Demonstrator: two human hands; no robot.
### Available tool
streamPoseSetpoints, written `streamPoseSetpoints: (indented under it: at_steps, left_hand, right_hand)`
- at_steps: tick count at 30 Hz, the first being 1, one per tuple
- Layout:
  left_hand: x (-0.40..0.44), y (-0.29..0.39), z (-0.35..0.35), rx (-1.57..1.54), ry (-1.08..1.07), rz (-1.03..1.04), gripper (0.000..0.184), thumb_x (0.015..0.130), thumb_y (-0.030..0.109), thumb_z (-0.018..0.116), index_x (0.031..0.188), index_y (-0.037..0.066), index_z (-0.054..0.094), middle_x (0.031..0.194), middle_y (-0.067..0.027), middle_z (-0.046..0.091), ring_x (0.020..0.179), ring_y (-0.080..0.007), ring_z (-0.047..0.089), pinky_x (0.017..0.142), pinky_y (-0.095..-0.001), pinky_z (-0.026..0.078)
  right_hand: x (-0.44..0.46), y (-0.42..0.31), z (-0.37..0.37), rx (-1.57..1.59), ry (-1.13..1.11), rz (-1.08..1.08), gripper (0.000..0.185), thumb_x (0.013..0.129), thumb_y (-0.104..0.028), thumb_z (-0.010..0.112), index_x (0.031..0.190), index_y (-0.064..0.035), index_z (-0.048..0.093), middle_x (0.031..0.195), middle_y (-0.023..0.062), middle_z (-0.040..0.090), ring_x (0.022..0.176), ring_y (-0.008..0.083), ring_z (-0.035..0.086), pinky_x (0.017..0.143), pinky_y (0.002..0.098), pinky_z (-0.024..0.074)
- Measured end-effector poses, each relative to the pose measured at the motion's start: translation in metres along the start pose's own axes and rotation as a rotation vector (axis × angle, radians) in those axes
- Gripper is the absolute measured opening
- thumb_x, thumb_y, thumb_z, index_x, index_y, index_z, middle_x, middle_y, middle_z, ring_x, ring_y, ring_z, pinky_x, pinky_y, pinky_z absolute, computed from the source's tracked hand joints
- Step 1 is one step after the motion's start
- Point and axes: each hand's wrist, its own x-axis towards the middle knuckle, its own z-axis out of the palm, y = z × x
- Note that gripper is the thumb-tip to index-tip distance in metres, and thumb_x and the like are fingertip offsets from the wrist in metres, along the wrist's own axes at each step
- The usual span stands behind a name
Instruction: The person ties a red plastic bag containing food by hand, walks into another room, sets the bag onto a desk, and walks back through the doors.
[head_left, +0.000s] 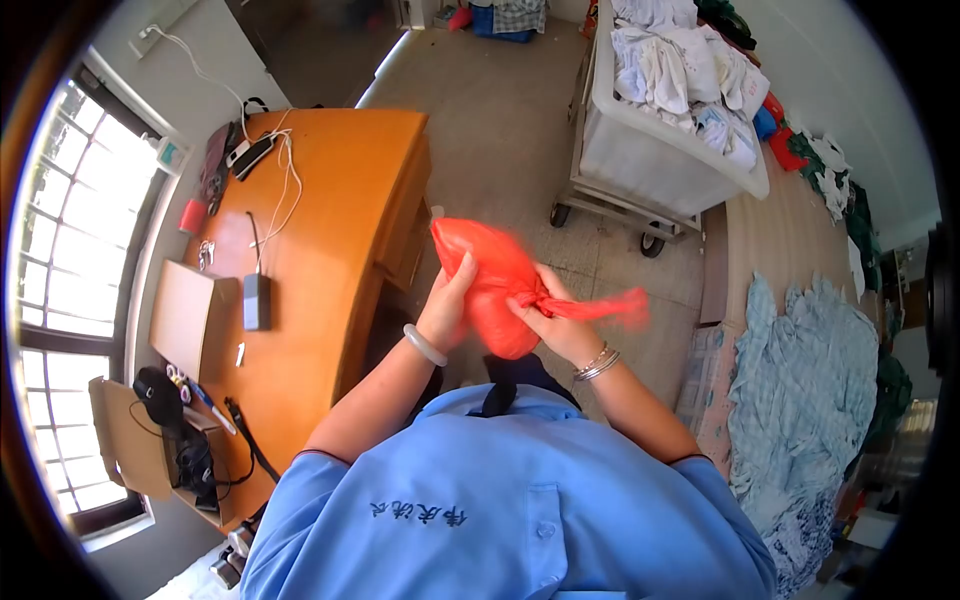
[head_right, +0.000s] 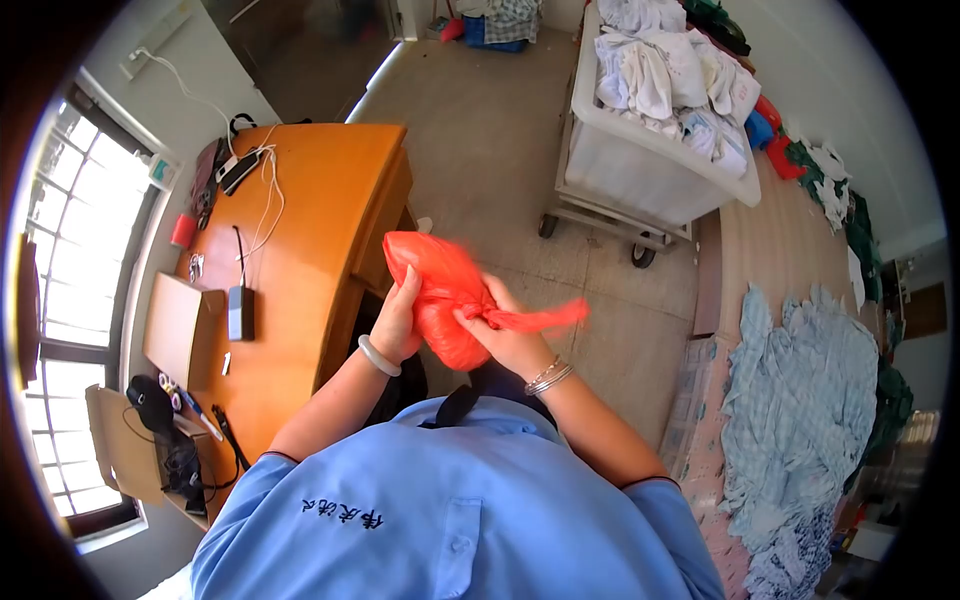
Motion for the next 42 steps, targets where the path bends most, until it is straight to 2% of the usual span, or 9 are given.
streamPoseSetpoints:
  at_steps: [4, 7, 10, 19, 20, 25, 33, 38, 42]
  left_hand:
    - [0.095, 0.016, -0.002, 0.037, 0.175, 0.089, 0.030, 0.092, 0.023, 0.061, 0.113, 0.003, 0.053, 0.104, -0.0106, 0.062, 0.092, -0.0198, 0.063, 0.081, -0.0344, 0.053]
    - [0.156, 0.039, -0.003, 0.005, 0.274, 0.127, 0.032, 0.091, 0.023, 0.062, 0.114, 0.003, 0.052, 0.106, -0.0101, 0.061, 0.095, -0.0196, 0.061, 0.083, -0.0352, 0.052]
    - [0.204, 0.059, -0.002, 0.039, 0.313, 0.227, 0.037, 0.091, 0.027, 0.061, 0.117, 0.003, 0.051, 0.110, -0.0107, 0.060, 0.099, -0.0203, 0.060, 0.086, -0.0365, 0.051]
    - [0.306, 0.118, -0.059, -0.185, 0.179, 0.179, 0.074, 0.091, 0.065, 0.031, 0.140, 0.010, 0.034, 0.141, -0.0114, 0.040, 0.129, -0.0287, 0.039, 0.107, -0.0482, 0.031]
    - [0.315, 0.125, -0.081, -0.071, 0.480, 0.107, 0.075, 0.091, 0.066, 0.032, 0.143, 0.012, 0.029, 0.146, -0.0102, 0.033, 0.132, -0.0312, 0.034, 0.107, -0.0501, 0.028]
    - [0.344, 0.172, -0.191, -0.093, 0.720, 0.223, 0.058, 0.093, 0.051, 0.045, 0.137, 0.013, 0.039, 0.140, -0.0079, 0.040, 0.119, -0.0264, 0.043, 0.099, -0.0451, 0.034]
    - [0.388, 0.235, -0.218, -0.092, 0.784, 0.093, 0.030, 0.094, 0.033, 0.050, 0.115, 0.012, 0.055, 0.105, 0.0004, 0.058, 0.094, -0.0136, 0.054, 0.081, -0.0307, 0.043]
    - [0.434, 0.281, -0.173, 0.464, 0.681, 0.115, 0.033, 0.092, 0.031, 0.057, 0.116, 0.010, 0.055, 0.107, -0.0013, 0.059, 0.099, -0.0141, 0.054, 0.082, -0.0320, 0.045]
    - [0.488, 0.281, -0.178, 1.275, 0.742, 0.521, 0.072, 0.077, 0.045, 0.071, 0.132, 0.008, 0.043, 0.136, -0.0145, 0.046, 0.127, -0.0361, 0.040, 0.102, -0.0499, 0.034]
  right_hand:
    - [0.091, 0.004, -0.053, -0.132, -0.095, -0.081, 0.061, 0.087, -0.024, 0.067, 0.136, -0.0023, 0.037, 0.119, 0.0076, 0.058, 0.110, 0.0184, 0.056, 0.093, 0.0312, 0.0459]
    - [0.157, -0.014, -0.099, 0.074, -0.114, 0.100, 0.042, 0.089, -0.025, 0.064, 0.123, -0.0042, 0.051, 0.103, 0.0034, 0.063, 0.091, 0.0108, 0.059, 0.075, 0.0242, 0.0502]
    - [0.225, -0.024, -0.133, 0.040, -0.091, 0.100, 0.019, 0.093, -0.021, 0.059, 0.099, -0.0038, 0.062, 0.081, -0.0007, 0.061, 0.068, 0.0057, 0.055, 0.058, 0.0200, 0.0458]
    - [0.420, -0.032, -0.133, 0.430, -0.382, 0.158, 0.007, 0.092, -0.011, 0.055, 0.096, -0.0057, 0.053, 0.084, 0.0026, 0.061, 0.067, 0.0080, 0.056, 0.059, 0.0226, 0.0463]
    - [0.440, -0.028, -0.127, 0.405, -0.373, 0.172, 0.006, 0.092, -0.011, 0.055, 0.095, -0.0060, 0.053, 0.082, 0.0024, 0.060, 0.066, 0.0077, 0.055, 0.057, 0.0225, 0.0460]
    - [0.561, 0.001, -0.108, -0.033, -0.252, 0.247, 0.013, 0.091, -0.016, 0.060, 0.087, -0.0043, 0.055, 0.069, -0.0022, 0.055, 0.057, 0.0055, 0.050, 0.053, 0.0203, 0.0432]
    - [0.733, 0.015, -0.110, -0.321, -0.070, 0.067, 0.015, 0.088, -0.016, 0.065, 0.089, -0.0040, 0.057, 0.066, -0.0034, 0.053, 0.055, 0.0032, 0.046, 0.050, 0.0190, 0.0387]
    - [0.779, -0.029, -0.073, -0.182, -0.220, 0.039, 0.011, 0.088, -0.012, 0.064, 0.091, -0.0044, 0.057, 0.066, -0.0040, 0.054, 0.055, 0.0020, 0.045, 0.051, 0.0180, 0.0378]
    - [0.795, -0.038, -0.009, -0.137, -0.493, 0.060, 0.010, 0.088, -0.010, 0.063, 0.096, -0.0056, 0.057, 0.066, -0.0038, 0.056, 0.053, 0.0016, 0.044, 0.050, 0.0170, 0.0364]
